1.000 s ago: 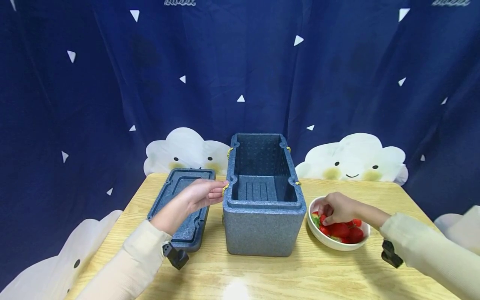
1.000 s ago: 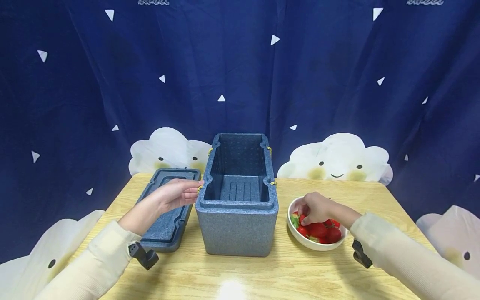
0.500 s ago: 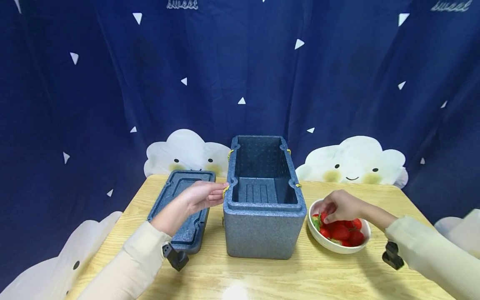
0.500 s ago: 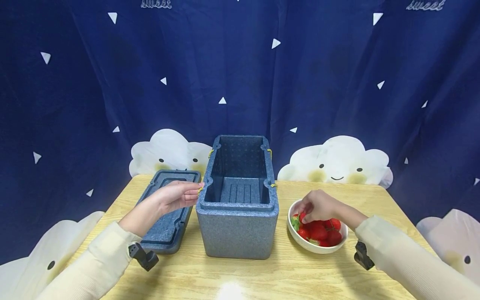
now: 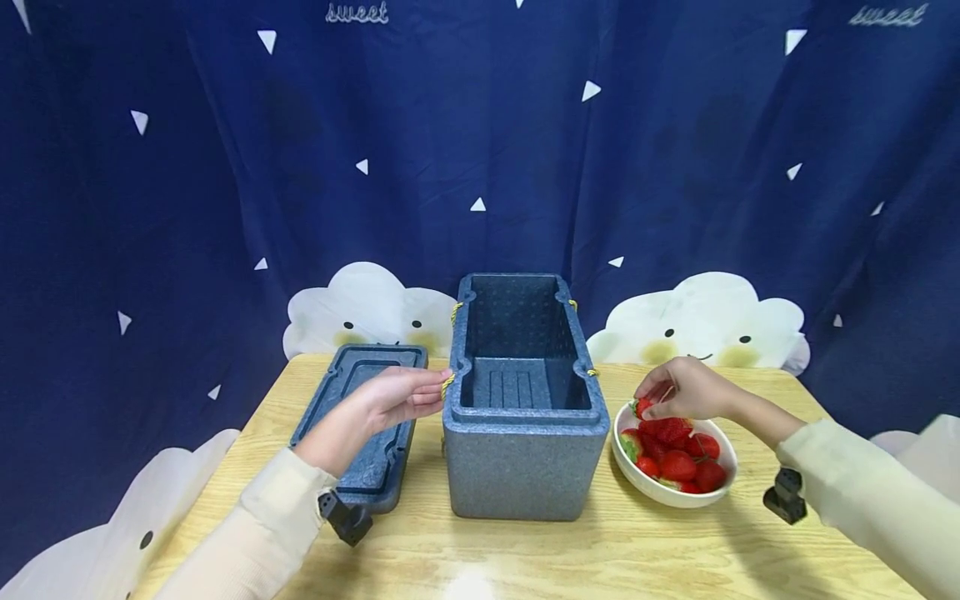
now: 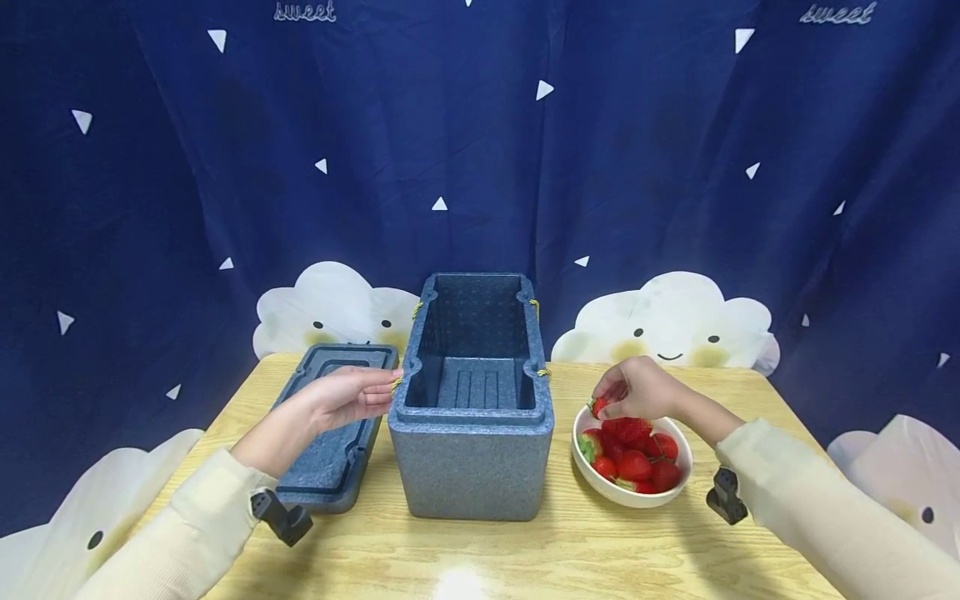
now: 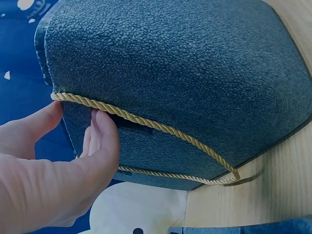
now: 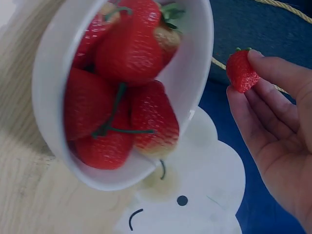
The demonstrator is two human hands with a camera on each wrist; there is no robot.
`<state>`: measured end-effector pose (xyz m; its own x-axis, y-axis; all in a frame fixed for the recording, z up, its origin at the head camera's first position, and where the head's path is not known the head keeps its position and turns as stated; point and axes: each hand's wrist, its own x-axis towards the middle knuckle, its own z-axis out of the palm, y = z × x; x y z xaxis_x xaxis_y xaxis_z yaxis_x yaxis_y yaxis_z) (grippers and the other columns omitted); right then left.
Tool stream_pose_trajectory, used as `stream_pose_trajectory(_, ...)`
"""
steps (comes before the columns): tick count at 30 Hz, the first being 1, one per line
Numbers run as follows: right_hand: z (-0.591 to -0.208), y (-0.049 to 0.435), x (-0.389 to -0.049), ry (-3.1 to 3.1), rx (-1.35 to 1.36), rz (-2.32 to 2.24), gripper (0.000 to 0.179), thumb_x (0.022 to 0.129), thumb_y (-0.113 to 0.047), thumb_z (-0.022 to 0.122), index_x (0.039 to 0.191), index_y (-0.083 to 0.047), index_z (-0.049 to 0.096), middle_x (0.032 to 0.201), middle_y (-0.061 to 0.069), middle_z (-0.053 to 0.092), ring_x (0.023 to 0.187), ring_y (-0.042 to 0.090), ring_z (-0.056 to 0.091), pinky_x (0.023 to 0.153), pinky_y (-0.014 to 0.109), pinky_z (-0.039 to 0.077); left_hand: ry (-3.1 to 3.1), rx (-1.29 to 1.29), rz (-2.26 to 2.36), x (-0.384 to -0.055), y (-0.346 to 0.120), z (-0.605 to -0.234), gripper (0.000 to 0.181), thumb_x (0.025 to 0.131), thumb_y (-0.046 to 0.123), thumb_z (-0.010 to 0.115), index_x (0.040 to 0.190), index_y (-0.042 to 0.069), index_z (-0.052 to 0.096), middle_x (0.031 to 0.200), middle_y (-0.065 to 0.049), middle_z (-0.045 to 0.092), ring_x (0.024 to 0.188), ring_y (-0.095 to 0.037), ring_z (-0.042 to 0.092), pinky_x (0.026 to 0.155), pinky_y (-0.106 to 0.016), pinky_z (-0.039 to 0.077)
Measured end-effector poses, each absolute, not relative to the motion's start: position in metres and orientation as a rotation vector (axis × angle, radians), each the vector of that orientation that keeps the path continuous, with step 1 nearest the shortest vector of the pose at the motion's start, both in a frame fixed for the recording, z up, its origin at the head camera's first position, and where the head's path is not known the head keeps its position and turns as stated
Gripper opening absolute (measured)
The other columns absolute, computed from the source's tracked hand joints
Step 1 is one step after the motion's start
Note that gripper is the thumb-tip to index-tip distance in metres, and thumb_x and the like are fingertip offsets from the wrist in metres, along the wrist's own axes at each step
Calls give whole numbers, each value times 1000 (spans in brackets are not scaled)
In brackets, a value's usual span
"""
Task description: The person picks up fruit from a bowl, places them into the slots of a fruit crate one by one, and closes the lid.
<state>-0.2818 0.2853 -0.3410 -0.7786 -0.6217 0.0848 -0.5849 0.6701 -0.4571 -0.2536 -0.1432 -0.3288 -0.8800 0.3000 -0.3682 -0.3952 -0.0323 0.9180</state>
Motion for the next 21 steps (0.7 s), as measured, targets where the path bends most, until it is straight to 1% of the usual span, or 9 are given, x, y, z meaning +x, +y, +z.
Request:
stream_pose_trajectory(7,-327,284,-284,2806,-990,-735,19,72,-9,80,89,-3,73,79,3,75,69,-2,64,64,17,57,1766,-89,1970,-253,-145,-330,42,96,13,56,131,-9,45,90,1,66,83,-5,64,117,-44,35)
stream_pose_trajectory(10,-320,283,-285,2820,-1013,-734,19,72,-7,79,89,-3,73,80,4,75,70,-2,64,65,16,57,1768,-102,1961,-253,-145,-329,39,96,13,55,128,-7,46,92,0,63,84,-6,63,118,-44,33)
stream_pose_trajectory(13,-313,282,-287,2846,-1025,-732,18,73,-6,79,90,-3,73,82,4,75,71,-4,64,66,16,58,1769,-106,1950,-253,-145,-328,33,96,12,56,123,-5,48,91,0,62,82,-6,63,117,-43,35)
stream_pose_trajectory(16,-304,280,-286,2861,-1014,-747,18,74,-6,79,90,-4,73,84,5,75,72,-3,64,67,16,57,1778,-102,1941,-253,-145,-327,27,95,11,56,118,-3,51,87,2,64,80,-5,64,114,-41,40)
stream_pose_trajectory(19,-296,279,-285,2863,-983,-765,20,74,-8,81,91,-4,74,85,6,75,73,-2,65,67,15,57,1791,-96,1936,-253,-144,-326,32,95,11,56,123,-5,50,84,3,66,78,-4,64,114,-41,40)
stream_pose_trajectory(21,-292,278,-285,2859,-960,-772,21,74,-10,81,93,-4,74,85,6,75,73,-1,65,68,15,57,1808,-88,1926,-253,-144,-326,40,96,11,56,129,-8,47,85,3,66,78,-3,64,114,-41,39)
